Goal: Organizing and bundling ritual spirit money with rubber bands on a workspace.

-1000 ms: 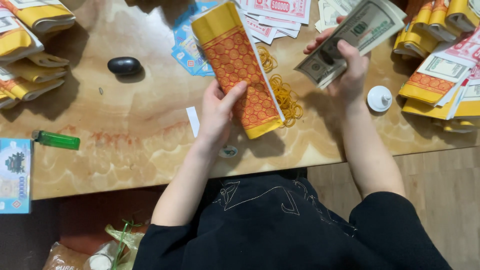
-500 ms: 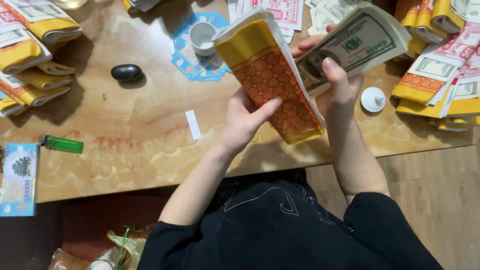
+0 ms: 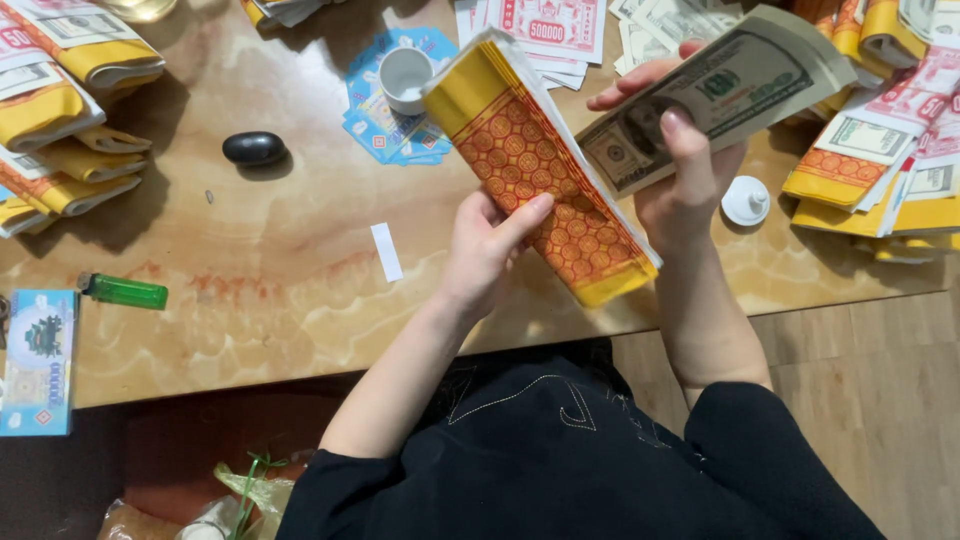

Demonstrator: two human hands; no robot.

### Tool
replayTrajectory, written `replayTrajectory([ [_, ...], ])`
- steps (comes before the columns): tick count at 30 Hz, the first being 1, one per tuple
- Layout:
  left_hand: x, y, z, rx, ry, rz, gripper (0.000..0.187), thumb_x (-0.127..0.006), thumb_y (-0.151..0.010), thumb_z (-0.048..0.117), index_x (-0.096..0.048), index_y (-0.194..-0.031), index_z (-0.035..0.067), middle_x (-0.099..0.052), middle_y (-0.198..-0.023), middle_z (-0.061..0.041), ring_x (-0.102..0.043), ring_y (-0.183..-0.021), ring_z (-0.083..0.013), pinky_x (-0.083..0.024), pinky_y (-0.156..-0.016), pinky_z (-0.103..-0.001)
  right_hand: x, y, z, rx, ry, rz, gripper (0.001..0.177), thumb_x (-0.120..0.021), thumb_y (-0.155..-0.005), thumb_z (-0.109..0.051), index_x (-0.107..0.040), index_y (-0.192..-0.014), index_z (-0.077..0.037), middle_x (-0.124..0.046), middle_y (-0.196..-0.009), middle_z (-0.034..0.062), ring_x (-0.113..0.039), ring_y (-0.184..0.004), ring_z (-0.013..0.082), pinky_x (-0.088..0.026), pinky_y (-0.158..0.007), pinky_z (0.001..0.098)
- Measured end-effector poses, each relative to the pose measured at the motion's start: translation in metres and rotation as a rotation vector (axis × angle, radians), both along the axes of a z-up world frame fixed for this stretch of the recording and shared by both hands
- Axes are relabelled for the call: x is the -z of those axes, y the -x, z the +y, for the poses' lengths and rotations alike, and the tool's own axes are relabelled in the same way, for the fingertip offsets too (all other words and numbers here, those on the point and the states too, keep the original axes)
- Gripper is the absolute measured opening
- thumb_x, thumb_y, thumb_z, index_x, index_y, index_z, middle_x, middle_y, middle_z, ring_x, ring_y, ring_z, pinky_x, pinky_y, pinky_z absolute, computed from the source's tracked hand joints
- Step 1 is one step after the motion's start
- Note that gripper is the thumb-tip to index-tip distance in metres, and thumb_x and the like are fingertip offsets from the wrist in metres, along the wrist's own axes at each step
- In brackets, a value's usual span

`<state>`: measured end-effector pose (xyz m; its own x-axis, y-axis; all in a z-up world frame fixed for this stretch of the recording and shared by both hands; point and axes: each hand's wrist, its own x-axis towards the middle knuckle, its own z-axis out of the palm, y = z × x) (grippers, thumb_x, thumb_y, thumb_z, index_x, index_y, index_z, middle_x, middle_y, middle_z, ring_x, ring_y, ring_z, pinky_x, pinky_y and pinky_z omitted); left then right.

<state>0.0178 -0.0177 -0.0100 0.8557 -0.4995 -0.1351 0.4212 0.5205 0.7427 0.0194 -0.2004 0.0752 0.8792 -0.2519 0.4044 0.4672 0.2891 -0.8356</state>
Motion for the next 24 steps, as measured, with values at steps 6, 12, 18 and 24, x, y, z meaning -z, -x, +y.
replayTrajectory([
  [6,-0.018,0.003,-0.007,0.126,0.342,0.116,0.034,-0.065,-0.105,0.014,-0.059,-0.133,-0.005,-0.069,-0.128,-0.014,-0.068,-0.117,-0.0212,-0.054,-0.106,-0.040,0.008,0.004,0.008,-0.009,-0.070,0.008,0.048,-0.059,-0.103,-0.010,-0.039,-0.144,0.005,-0.064,-0.116,0.0245,-0.066,-0.101,0.0322,-0.056,-0.096,0.0440],
  [12,-0.021,0.003,-0.004,0.172,0.353,0.143,0.038,-0.065,-0.107,0.019,-0.056,-0.137,-0.001,-0.068,-0.129,-0.011,-0.066,-0.117,-0.0194,-0.053,-0.105,-0.039,0.015,0.005,0.006,-0.009,-0.062,0.005,0.043,-0.061,-0.105,-0.012,-0.042,-0.140,0.004,-0.065,-0.114,0.0247,-0.071,-0.103,0.0348,-0.061,-0.096,0.0459],
  [18,-0.025,0.004,-0.010,0.199,0.421,0.181,0.039,-0.066,-0.104,0.020,-0.056,-0.137,0.001,-0.067,-0.129,-0.009,-0.066,-0.119,-0.0192,-0.053,-0.105,-0.039,0.023,0.001,0.007,0.007,-0.041,-0.041,0.036,-0.061,-0.110,-0.017,-0.049,-0.136,0.003,-0.068,-0.113,0.0234,-0.071,-0.099,0.0323,-0.060,-0.091,0.0428],
  [24,0.000,-0.002,-0.004,0.065,0.213,0.067,0.038,-0.070,-0.102,0.017,-0.061,-0.130,-0.006,-0.070,-0.125,-0.013,-0.068,-0.115,-0.0188,-0.055,-0.103,-0.037,-0.017,0.000,0.004,0.182,0.247,0.003,0.039,-0.042,-0.113,-0.035,-0.057,-0.124,0.000,-0.070,-0.120,0.0155,-0.076,-0.102,0.0259,-0.063,-0.094,0.0377],
])
